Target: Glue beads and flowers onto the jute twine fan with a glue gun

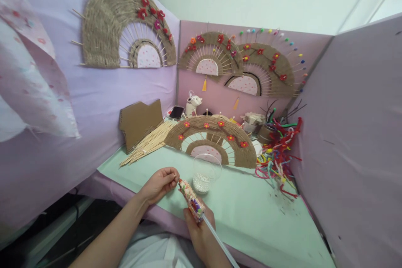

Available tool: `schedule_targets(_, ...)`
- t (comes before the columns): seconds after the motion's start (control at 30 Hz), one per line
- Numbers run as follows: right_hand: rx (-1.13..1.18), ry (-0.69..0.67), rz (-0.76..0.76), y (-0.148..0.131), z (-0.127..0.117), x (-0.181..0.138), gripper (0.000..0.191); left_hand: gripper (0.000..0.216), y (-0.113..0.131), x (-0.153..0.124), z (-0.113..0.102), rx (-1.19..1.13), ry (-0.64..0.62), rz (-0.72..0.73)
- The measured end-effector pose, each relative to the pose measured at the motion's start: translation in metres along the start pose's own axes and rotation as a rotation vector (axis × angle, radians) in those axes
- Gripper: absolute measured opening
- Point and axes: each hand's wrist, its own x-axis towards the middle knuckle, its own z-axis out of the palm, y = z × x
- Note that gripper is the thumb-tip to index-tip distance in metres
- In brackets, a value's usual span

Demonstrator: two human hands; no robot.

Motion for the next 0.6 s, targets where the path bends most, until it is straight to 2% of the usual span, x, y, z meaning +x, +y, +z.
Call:
schedule_targets(0.27,0.027,-0.018,0.018,-0.016,-0.002,0.005,0.025,0.028,-0.001,0.0,-0.001,0.0,-0.008,0.0)
schedule_targets(0.6,0.003,-0.029,0.013,-0.011,-0.005,0.005,0.03,0.032,0.0,-0.003,0.0,-0.007,-0.029,-0.016)
